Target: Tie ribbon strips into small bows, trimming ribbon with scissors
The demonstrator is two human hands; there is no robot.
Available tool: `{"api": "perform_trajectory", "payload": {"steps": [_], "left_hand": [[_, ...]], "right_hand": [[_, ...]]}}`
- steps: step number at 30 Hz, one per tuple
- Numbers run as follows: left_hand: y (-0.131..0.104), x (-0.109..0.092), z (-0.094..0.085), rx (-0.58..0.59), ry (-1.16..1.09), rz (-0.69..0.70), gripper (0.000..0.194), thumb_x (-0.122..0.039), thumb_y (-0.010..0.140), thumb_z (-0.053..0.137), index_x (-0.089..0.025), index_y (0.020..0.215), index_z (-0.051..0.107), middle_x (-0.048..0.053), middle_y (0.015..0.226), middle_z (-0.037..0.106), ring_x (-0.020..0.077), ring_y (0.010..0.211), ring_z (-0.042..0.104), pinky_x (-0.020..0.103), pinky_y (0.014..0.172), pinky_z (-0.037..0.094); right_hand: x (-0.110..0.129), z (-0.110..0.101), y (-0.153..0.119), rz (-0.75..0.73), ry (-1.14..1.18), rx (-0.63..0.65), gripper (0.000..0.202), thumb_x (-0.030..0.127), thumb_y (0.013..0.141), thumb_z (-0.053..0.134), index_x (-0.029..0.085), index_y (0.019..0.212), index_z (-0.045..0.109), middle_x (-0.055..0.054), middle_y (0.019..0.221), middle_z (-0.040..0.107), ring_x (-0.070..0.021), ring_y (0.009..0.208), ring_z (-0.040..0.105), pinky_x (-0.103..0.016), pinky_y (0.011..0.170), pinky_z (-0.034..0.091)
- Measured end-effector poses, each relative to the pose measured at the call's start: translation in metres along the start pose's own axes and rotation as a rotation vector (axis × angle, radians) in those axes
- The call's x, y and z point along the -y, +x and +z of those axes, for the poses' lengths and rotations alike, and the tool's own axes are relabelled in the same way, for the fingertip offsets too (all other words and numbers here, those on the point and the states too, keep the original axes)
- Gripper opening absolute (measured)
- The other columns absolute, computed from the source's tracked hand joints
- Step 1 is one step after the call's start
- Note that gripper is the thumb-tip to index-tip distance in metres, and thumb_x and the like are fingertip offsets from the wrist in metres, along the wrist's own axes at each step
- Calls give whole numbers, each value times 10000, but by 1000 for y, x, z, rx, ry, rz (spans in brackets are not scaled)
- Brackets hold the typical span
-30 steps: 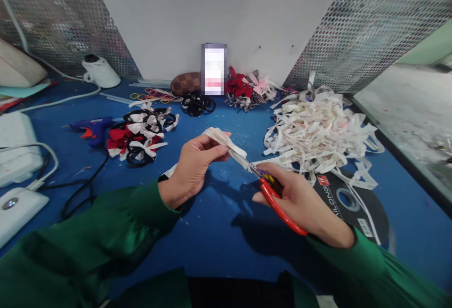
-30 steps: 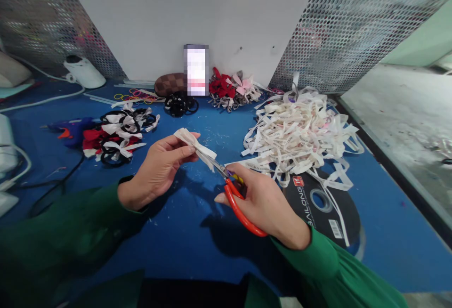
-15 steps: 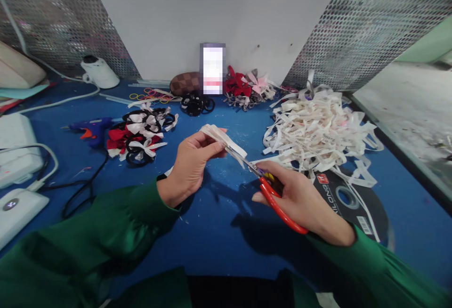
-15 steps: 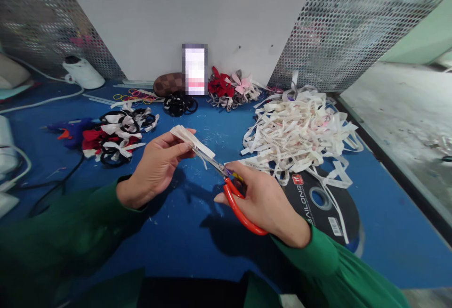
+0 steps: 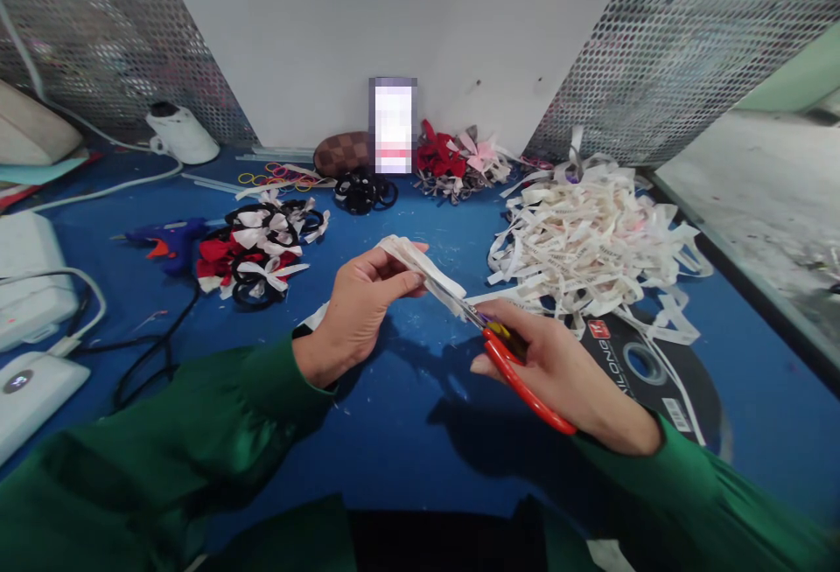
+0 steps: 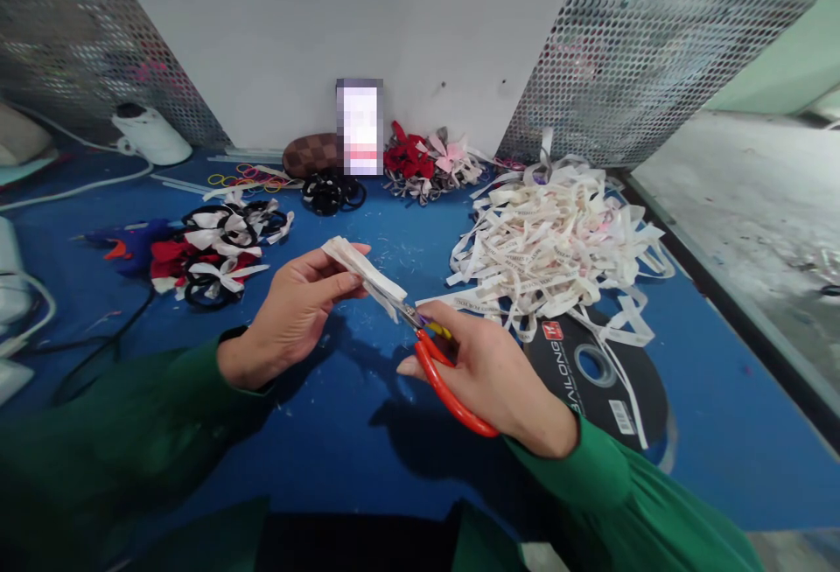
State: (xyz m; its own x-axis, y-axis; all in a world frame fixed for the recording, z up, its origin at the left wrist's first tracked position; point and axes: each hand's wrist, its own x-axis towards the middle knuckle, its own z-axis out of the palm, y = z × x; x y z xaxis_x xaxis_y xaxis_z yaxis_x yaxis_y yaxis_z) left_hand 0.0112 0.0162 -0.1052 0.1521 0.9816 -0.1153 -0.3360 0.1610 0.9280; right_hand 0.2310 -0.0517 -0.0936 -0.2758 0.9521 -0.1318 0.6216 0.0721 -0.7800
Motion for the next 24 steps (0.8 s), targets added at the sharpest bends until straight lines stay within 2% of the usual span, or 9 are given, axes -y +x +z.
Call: {"api": "perform_trajectory", "payload": {"steps": [12, 24], "left_hand": [[0, -1, -1, 14, -10, 3, 286, -204, 694, 852, -210, 975, 804, 9, 846, 732, 128, 751, 649, 267, 727, 561], [-1, -1, 1, 36, 14, -40, 315, -198, 673, 852, -212, 984, 803, 20, 853, 746, 150, 770, 665, 297, 752, 581]], "right_hand": [[2, -3, -2, -34, 0, -24, 413, 505, 851, 711, 234, 1162, 689, 9, 714, 651, -151, 593, 519, -252, 524, 420], [4, 0, -1, -71, -38, -24, 432, 507, 823, 742, 240, 1154, 665, 5, 730, 660, -163, 622, 544, -251, 560, 448]]}}
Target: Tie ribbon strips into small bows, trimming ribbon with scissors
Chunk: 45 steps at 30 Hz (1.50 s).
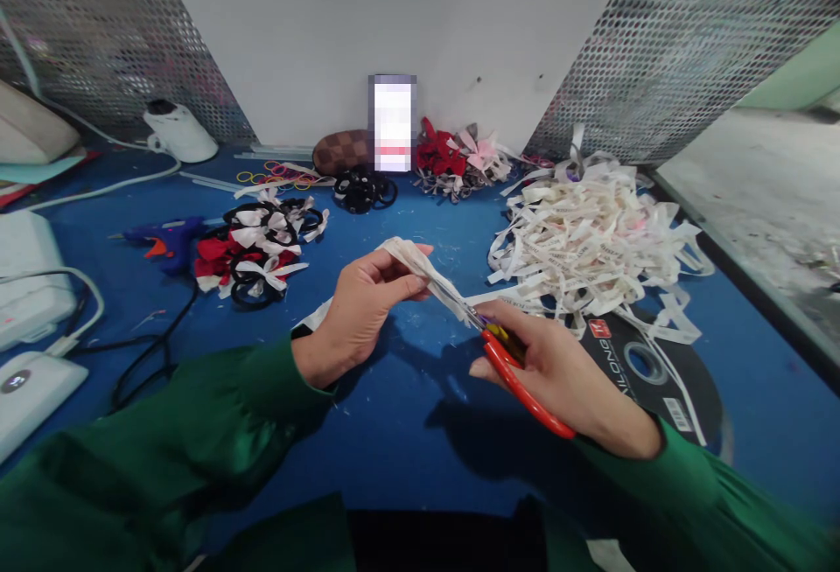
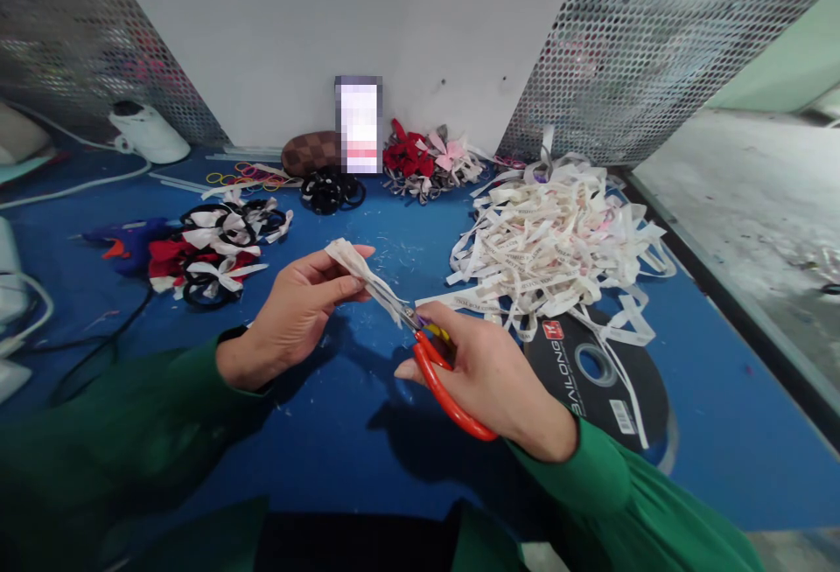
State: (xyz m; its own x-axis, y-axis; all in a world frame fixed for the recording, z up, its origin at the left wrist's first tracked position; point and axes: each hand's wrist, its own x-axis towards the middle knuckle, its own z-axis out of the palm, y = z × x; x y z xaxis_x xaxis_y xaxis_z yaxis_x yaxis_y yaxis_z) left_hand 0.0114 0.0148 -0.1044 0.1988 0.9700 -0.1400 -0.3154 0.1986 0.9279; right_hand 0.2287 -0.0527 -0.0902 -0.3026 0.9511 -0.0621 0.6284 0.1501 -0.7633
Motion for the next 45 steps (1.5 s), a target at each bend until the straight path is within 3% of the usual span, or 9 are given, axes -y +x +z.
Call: {"api": "perform_trajectory", "payload": {"steps": [21, 27, 35, 45], "left_hand": [[0, 0, -1, 15, -10, 2, 326, -205, 689, 847, -234, 1011, 801, 13, 893, 752, 147, 799, 663, 274, 751, 557], [1, -5, -1, -13, -78, 28, 238, -343, 804, 761, -208, 992, 816, 49, 952, 756, 159, 840, 660, 265, 731, 547], [2, -7, 1, -98, -48, 74, 185, -220, 707, 830, -213, 893, 823, 43, 1035, 777, 128, 748, 655, 282, 738, 546], [2, -2, -1, -48, -43, 68, 262, -228, 701, 844, -222, 962, 821, 36, 1023, 772, 133, 776, 670, 261, 723, 565]], "right_hand": [[-5, -2, -2, 14, 15, -9, 393, 508, 865, 690, 240, 1152, 693, -2, 727, 665, -167, 625, 549, -254, 542, 437], [-6, -3, -2, 13, 2, -27, 392, 486, 859, 701, 232, 1158, 692, -4, 742, 674, -160, 620, 542, -256, 553, 447], [-5, -2, -2, 13, -48, -59, 392, 487, 850, 709, 239, 1153, 704, -8, 732, 698, -180, 643, 593, -265, 579, 478], [0, -1, 1, 2, -126, -57, 456, 511, 825, 736, 233, 1180, 672, -19, 790, 733, -185, 661, 643, -255, 612, 499]]}}
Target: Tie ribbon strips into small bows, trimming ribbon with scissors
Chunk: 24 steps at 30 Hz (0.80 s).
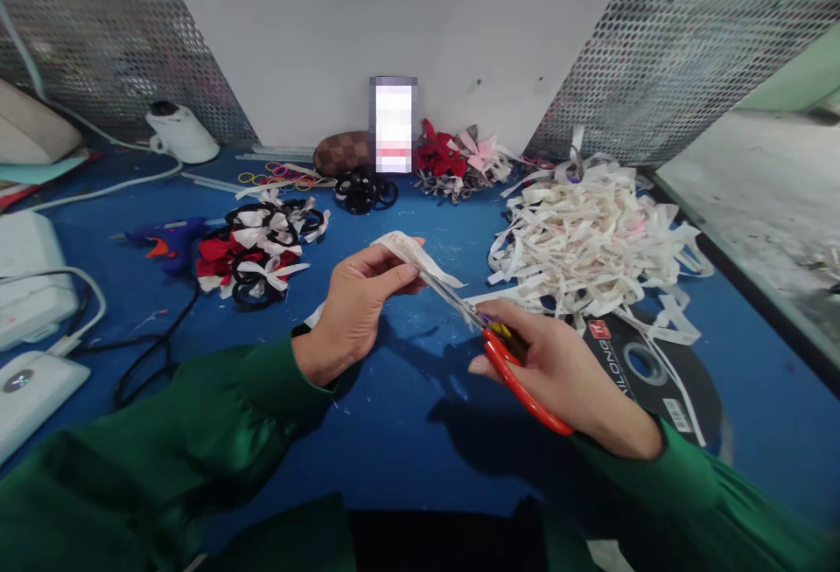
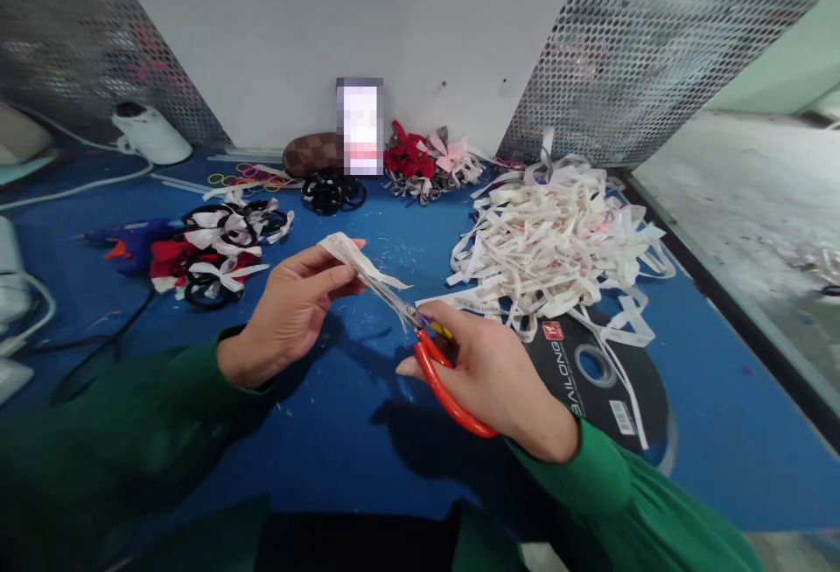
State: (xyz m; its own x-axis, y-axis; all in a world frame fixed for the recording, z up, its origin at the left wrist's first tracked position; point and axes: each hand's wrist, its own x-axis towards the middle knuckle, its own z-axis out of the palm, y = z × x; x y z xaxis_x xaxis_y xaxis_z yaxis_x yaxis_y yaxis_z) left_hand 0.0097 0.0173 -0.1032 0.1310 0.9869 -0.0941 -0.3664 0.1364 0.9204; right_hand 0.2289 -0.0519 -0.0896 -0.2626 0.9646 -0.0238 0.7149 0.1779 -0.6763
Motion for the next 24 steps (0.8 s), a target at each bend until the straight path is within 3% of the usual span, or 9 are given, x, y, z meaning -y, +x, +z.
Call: {"api": "perform_trajectory", "payload": {"steps": [24], "left_hand": [[-2, 0, 3, 11, -26, -22, 296, -206, 694, 844, -228, 987, 818, 29, 966, 749, 123, 778, 646, 241, 708, 584]], "right_hand": [[-5, 3, -1, -7, 159, 51, 396, 516, 858, 703, 224, 1124, 682, -7, 789, 686, -165, 668, 565, -253, 593, 457]]}}
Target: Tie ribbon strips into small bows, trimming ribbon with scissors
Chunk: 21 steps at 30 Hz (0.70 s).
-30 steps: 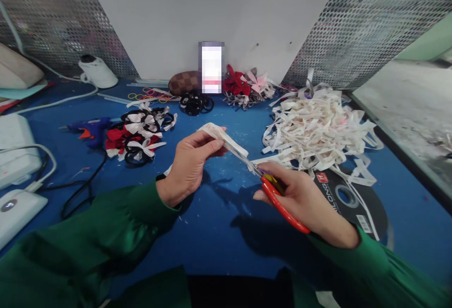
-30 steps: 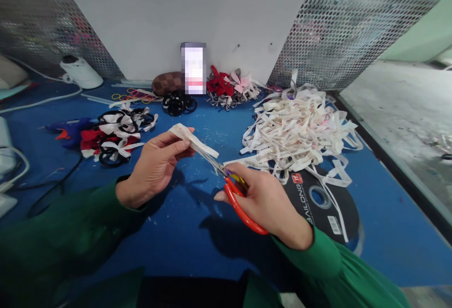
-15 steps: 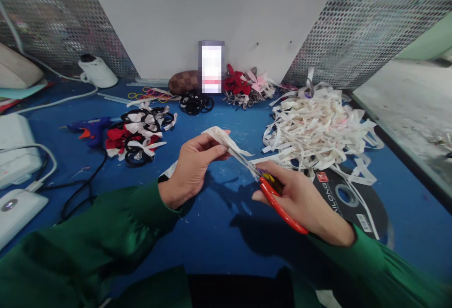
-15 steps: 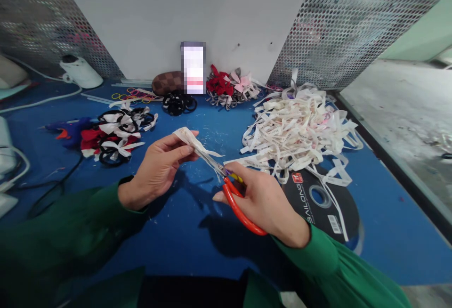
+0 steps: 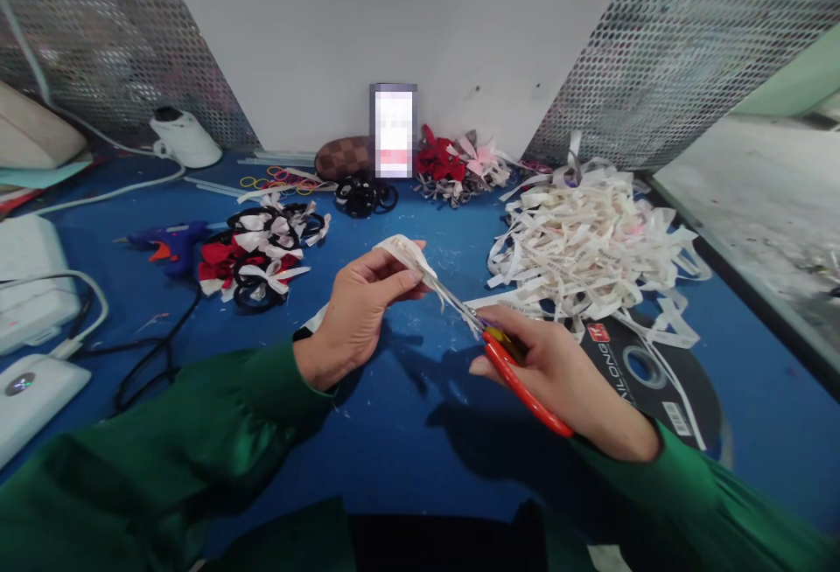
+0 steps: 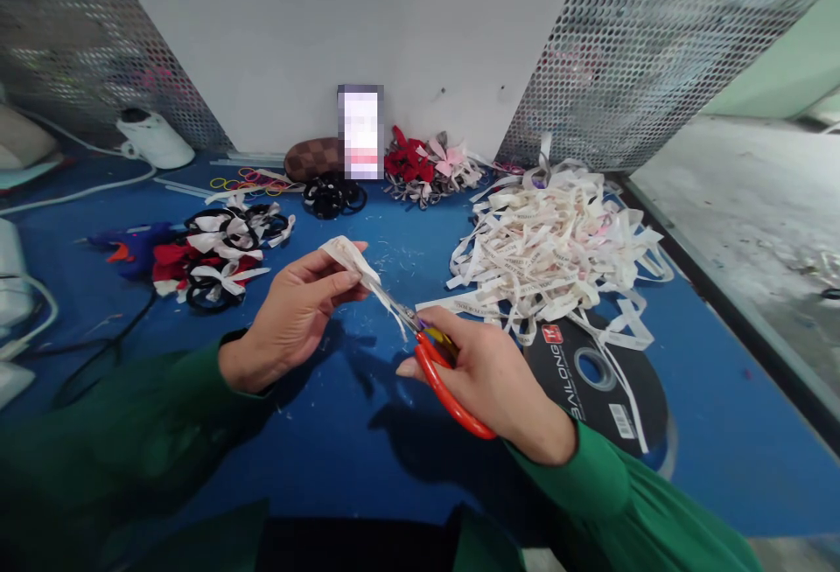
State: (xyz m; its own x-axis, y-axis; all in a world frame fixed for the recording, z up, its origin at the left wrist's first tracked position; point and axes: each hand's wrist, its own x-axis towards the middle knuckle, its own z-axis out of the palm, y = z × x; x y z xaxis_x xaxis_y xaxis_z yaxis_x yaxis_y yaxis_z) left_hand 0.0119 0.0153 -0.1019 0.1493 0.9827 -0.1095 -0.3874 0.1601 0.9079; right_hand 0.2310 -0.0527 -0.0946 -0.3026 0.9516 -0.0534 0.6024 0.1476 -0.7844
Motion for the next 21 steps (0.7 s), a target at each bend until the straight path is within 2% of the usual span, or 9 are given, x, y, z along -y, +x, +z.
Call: {"api": "perform_trajectory", "payload": {"steps": [4, 10, 14, 21], "left_hand": [[-1, 2, -1, 20, 18, -7, 310, -192, 698, 840, -231, 1004, 812, 16, 907, 747, 135, 793, 664, 249, 721, 586], [-4, 5, 0, 61, 33, -16, 288, -180, 706, 835, -237, 988, 814, 13, 984, 758, 118, 776, 664, 242, 727, 583], [-5, 5, -1, 74, 32, -20, 296, -176, 721, 827, -243, 1009, 809, 3, 925, 757, 123, 789, 673, 248, 746, 588], [-4, 4, 0, 51, 50, -6, 296, -201, 703, 835, -227, 997, 808, 25, 942, 755, 147, 799, 671, 285, 748, 589]], "right_hand": [[1, 1, 0, 14, -1, 9, 421, 501, 835, 734, 234, 1153, 662, 0, 793, 686, -167, 676, 574, -249, 597, 457], [3, 2, 0, 18, -5, 27, 404, 487, 840, 733, 238, 1147, 651, 4, 788, 672, -163, 680, 564, -245, 603, 450], [4, 1, 0, 18, 15, 34, 415, 515, 844, 722, 230, 1138, 653, 7, 764, 651, -159, 673, 545, -248, 607, 444], [4, -1, -1, 18, 31, 35, 393, 534, 872, 681, 229, 1119, 672, 10, 734, 628, -157, 654, 523, -252, 581, 435]]}}
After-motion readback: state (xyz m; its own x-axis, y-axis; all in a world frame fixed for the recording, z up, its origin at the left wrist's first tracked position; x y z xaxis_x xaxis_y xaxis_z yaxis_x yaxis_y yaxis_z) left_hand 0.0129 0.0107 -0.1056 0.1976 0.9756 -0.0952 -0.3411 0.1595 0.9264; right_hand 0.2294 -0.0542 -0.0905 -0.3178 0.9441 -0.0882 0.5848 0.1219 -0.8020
